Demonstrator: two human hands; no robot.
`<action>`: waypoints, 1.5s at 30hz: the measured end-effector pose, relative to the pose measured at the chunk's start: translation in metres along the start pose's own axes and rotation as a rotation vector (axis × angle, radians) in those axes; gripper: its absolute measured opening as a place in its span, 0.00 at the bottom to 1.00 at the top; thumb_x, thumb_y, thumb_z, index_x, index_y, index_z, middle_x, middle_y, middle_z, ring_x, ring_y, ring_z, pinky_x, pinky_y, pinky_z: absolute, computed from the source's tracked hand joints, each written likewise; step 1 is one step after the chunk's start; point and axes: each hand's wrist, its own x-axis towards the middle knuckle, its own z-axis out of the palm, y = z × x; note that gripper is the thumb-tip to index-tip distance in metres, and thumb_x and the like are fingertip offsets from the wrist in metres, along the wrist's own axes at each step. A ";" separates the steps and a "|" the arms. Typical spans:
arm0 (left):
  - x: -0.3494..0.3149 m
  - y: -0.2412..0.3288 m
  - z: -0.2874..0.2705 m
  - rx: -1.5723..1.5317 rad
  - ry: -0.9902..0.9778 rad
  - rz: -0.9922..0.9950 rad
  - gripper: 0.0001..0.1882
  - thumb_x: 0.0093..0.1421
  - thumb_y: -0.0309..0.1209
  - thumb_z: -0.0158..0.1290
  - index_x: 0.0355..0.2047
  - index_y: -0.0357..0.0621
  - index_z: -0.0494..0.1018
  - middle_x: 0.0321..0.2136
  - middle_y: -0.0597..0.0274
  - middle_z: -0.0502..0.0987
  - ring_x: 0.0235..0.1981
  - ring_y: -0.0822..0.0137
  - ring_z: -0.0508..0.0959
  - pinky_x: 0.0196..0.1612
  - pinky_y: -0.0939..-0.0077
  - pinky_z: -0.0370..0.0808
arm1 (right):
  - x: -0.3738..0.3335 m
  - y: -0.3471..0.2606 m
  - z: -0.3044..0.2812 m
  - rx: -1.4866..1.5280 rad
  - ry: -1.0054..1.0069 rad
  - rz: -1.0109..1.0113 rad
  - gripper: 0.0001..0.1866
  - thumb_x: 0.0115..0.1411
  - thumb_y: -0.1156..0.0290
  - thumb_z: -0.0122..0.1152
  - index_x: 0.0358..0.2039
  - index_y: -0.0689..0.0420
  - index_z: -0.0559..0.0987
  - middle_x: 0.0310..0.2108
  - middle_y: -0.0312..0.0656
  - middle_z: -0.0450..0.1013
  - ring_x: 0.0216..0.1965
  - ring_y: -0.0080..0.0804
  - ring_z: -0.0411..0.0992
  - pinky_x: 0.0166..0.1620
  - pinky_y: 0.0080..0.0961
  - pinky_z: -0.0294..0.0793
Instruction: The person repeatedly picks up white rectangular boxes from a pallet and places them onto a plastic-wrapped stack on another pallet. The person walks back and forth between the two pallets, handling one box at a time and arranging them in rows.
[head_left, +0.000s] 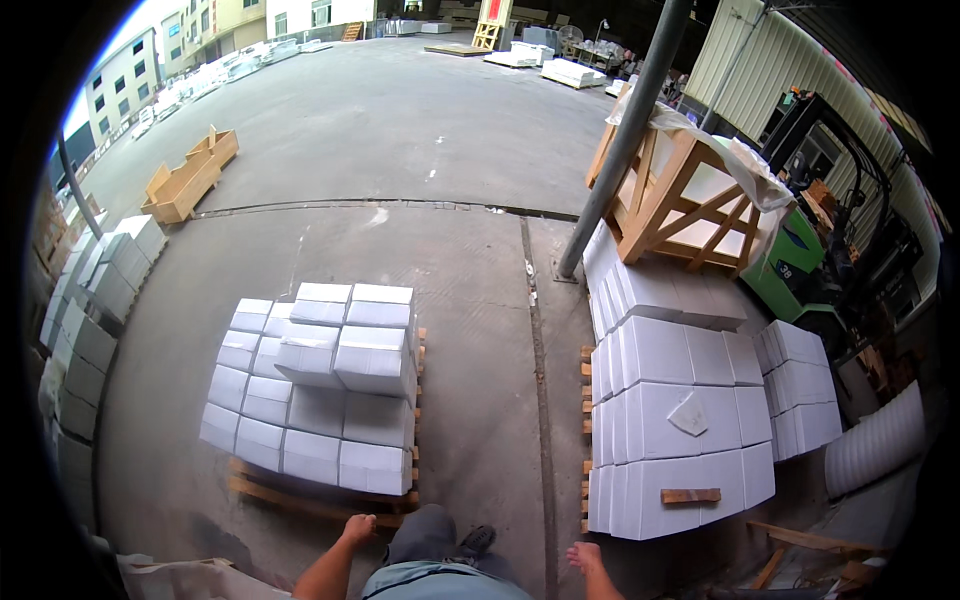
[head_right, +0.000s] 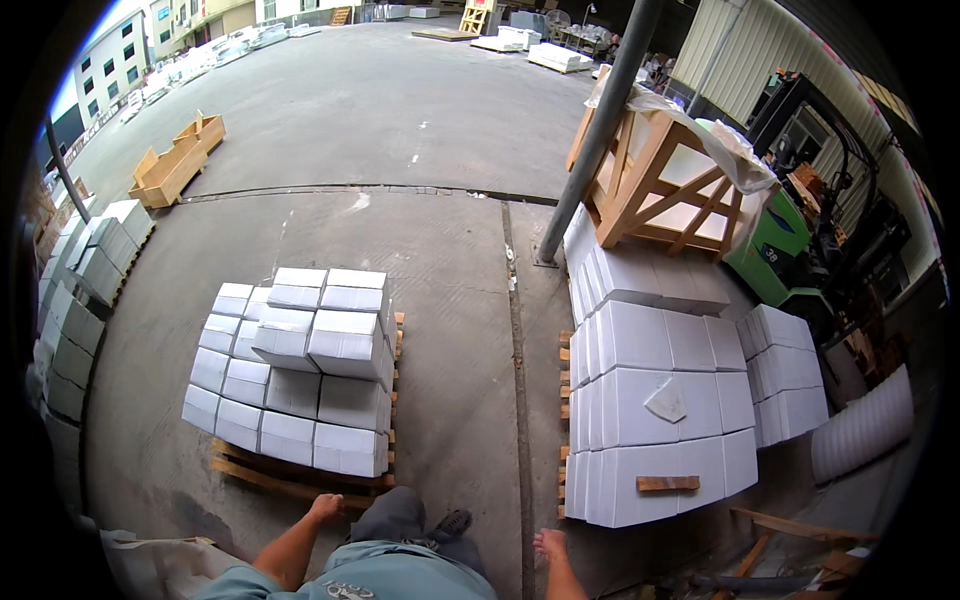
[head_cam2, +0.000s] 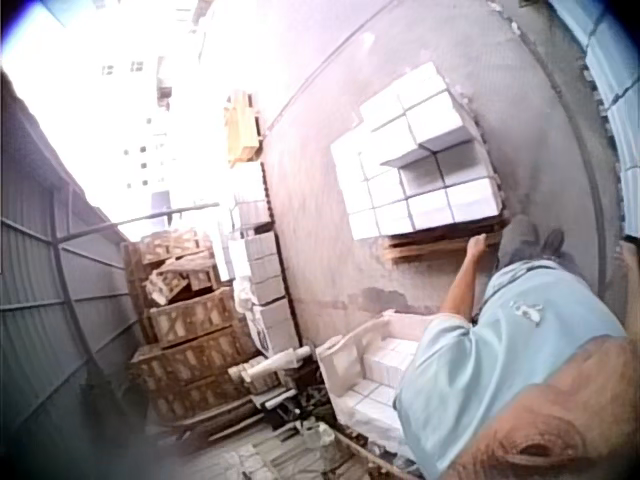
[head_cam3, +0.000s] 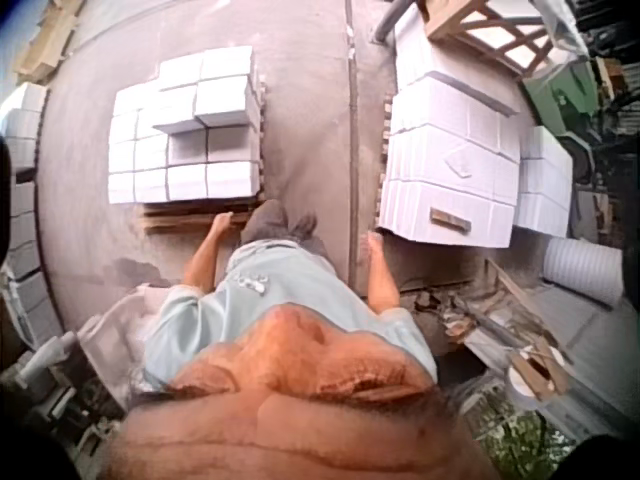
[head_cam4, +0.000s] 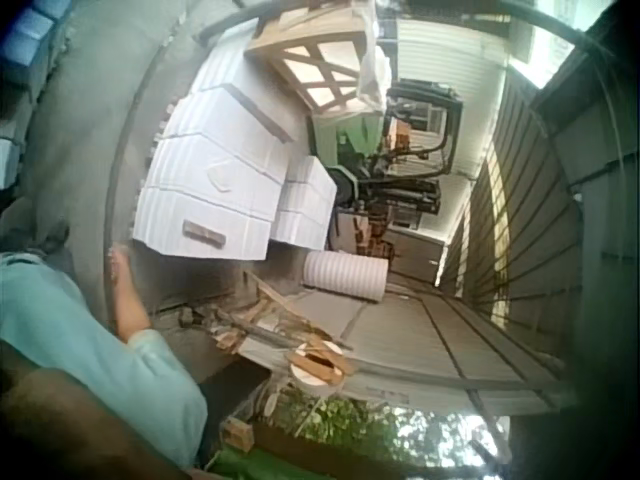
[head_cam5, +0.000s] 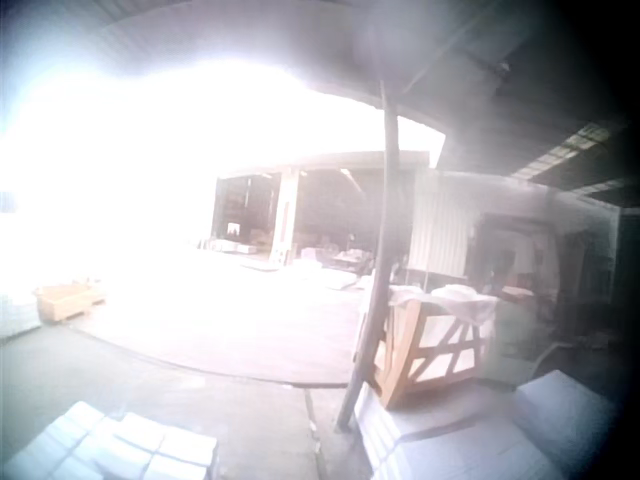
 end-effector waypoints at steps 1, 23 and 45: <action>-0.005 0.000 0.001 -0.059 0.025 -0.005 0.15 0.54 0.36 0.48 0.30 0.33 0.73 0.28 0.51 0.76 0.26 0.57 0.77 0.30 0.65 0.76 | 0.014 -0.023 0.005 -0.020 -0.008 -0.020 0.14 0.58 0.66 0.49 0.40 0.63 0.71 0.34 0.47 0.75 0.29 0.37 0.76 0.27 0.29 0.75; 0.096 0.231 -0.073 -0.550 0.319 -0.013 0.17 0.56 0.40 0.44 0.34 0.38 0.70 0.29 0.60 0.71 0.25 0.65 0.76 0.24 0.71 0.69 | 0.055 -0.353 0.280 -0.388 -0.430 -0.158 0.16 0.61 0.62 0.48 0.42 0.61 0.73 0.35 0.43 0.76 0.31 0.29 0.75 0.30 0.23 0.74; 0.280 0.429 -0.122 0.196 1.184 0.084 0.24 0.52 0.38 0.52 0.46 0.36 0.67 0.47 0.50 0.68 0.51 0.53 0.65 0.52 0.57 0.60 | 0.088 -0.513 0.635 -0.720 -0.814 -0.174 0.42 0.55 0.41 0.51 0.57 0.62 0.57 0.58 0.51 0.56 0.56 0.45 0.61 0.44 0.39 0.71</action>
